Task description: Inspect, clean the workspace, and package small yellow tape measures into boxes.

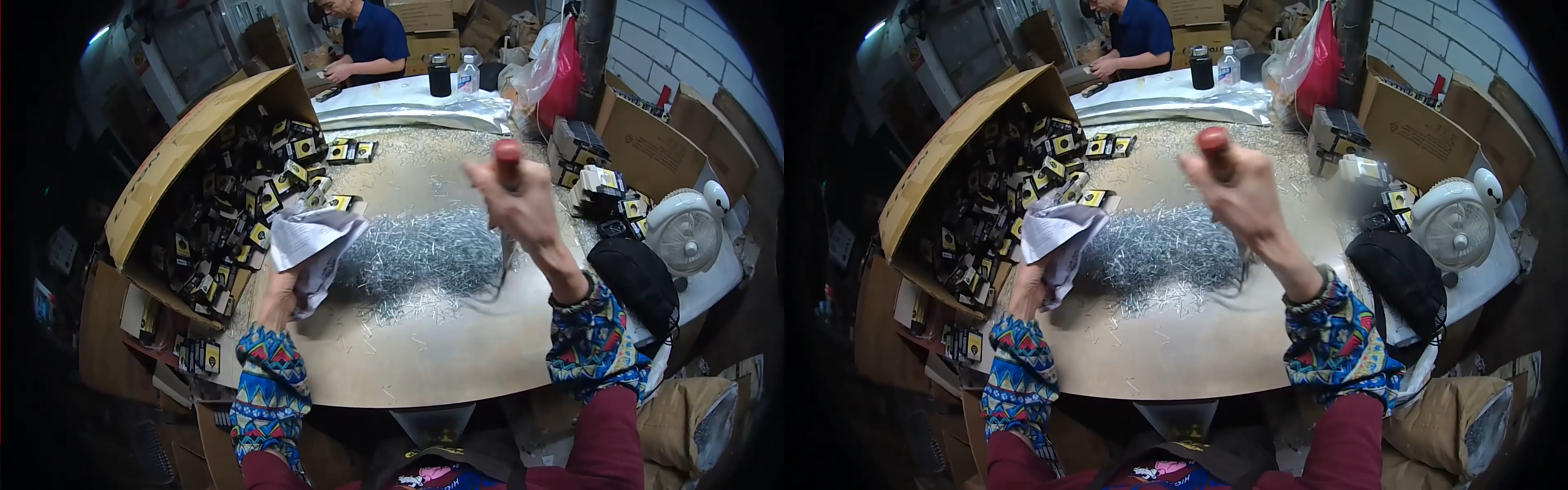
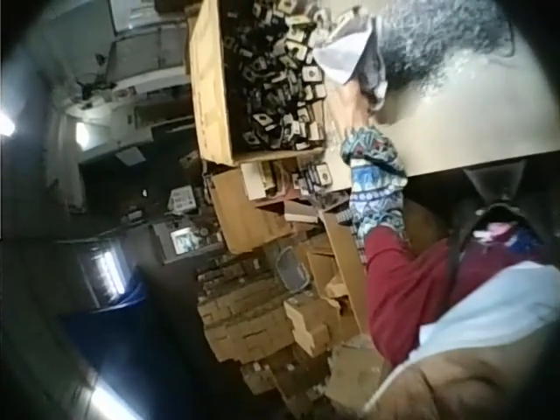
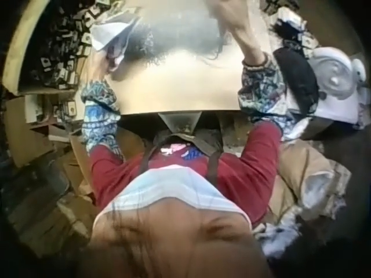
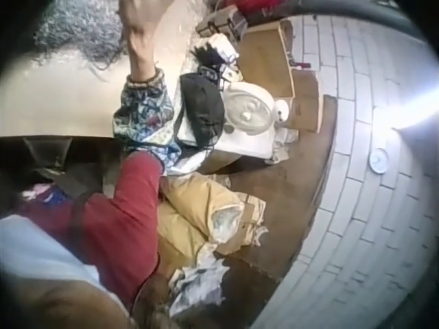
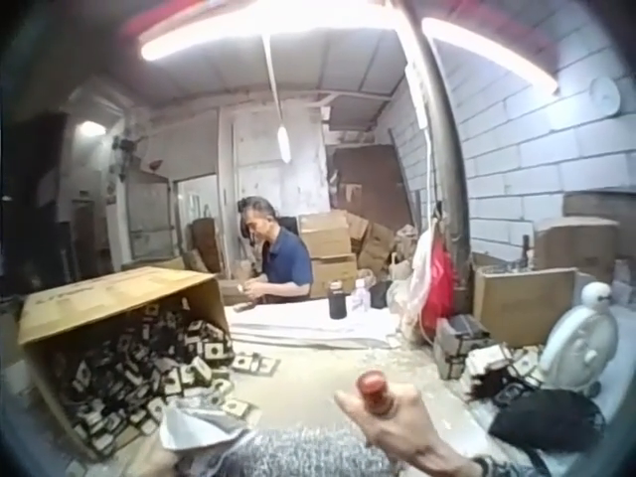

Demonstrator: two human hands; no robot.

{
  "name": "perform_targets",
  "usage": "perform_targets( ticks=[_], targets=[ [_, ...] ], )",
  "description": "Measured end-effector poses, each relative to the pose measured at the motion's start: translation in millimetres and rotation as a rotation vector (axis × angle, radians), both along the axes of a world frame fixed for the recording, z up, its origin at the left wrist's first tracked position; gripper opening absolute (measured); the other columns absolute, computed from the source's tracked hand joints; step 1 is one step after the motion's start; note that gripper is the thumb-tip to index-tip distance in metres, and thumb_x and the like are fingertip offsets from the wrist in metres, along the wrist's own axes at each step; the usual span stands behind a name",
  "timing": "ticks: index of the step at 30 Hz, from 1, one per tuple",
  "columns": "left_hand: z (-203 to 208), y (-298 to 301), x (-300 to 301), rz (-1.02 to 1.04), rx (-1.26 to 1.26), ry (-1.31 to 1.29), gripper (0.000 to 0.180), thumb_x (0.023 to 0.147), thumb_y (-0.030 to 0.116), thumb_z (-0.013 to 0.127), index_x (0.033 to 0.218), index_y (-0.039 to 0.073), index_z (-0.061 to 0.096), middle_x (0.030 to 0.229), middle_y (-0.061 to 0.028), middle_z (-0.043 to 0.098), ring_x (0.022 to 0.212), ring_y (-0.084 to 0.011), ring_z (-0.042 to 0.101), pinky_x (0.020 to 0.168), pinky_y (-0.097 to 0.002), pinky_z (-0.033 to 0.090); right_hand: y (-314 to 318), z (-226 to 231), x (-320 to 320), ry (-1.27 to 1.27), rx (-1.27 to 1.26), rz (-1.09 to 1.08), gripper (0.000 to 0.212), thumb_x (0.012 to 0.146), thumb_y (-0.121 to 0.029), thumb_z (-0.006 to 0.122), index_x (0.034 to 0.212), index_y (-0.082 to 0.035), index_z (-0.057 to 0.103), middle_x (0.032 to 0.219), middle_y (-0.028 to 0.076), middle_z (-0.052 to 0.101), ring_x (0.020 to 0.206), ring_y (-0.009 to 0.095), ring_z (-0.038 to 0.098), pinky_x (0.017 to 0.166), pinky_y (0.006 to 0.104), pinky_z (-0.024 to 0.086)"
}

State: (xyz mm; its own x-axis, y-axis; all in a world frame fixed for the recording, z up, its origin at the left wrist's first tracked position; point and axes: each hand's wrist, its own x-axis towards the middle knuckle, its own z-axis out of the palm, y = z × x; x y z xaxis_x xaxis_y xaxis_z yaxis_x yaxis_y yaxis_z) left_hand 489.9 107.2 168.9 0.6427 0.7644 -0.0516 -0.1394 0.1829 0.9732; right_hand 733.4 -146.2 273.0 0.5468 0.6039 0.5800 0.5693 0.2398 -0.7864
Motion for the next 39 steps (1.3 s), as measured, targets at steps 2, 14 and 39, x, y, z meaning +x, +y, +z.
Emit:
perform_targets(
  ticks=[2, 14, 39],
  targets=[
    [-18, 0, -1, 0.04, 0.253, -0.018, 0.044, 0.089, 0.018, 0.07, 0.129, 0.006, 0.054, 0.12, -0.0066, 0.063, 0.101, -0.0132, 0.063, 0.089, -0.0291, 0.053, 16, -6, -9, -0.22, -0.035, 0.0, 0.033, 0.091, -0.024, 0.067, 0.066, -0.005, 0.058, 0.054, 0.0, 0.053, 0.044, 0.008, 0.051, 0.036, 0.0234, 0.037],
    [155, -27, 109, 0.069, 0.48, -0.527, 0.044, 0.096, 0.024, 0.06, 0.128, -0.005, 0.051, 0.109, -0.0181, 0.067, 0.082, -0.0226, 0.071, 0.066, -0.0326, 0.062, -17, 9, -6, 0.09, 0.444, -0.222, 0.018, 0.093, -0.015, 0.065, 0.084, -0.001, 0.059, 0.05, -0.002, 0.047, 0.039, 0.006, 0.044, 0.038, 0.0227, 0.037],
    [113, 78, 39, 0.699, 0.272, -0.38, 0.044, 0.074, 0.003, 0.078, 0.115, -0.002, 0.063, 0.104, -0.0098, 0.068, 0.086, -0.0213, 0.067, 0.077, -0.0336, 0.056, -10, 54, 18, 0.578, 1.265, -0.093, 0.018, 0.095, -0.017, 0.061, 0.084, -0.009, 0.049, 0.047, -0.008, 0.036, 0.035, 0.005, 0.035, 0.036, 0.0262, 0.034]
  ],
)
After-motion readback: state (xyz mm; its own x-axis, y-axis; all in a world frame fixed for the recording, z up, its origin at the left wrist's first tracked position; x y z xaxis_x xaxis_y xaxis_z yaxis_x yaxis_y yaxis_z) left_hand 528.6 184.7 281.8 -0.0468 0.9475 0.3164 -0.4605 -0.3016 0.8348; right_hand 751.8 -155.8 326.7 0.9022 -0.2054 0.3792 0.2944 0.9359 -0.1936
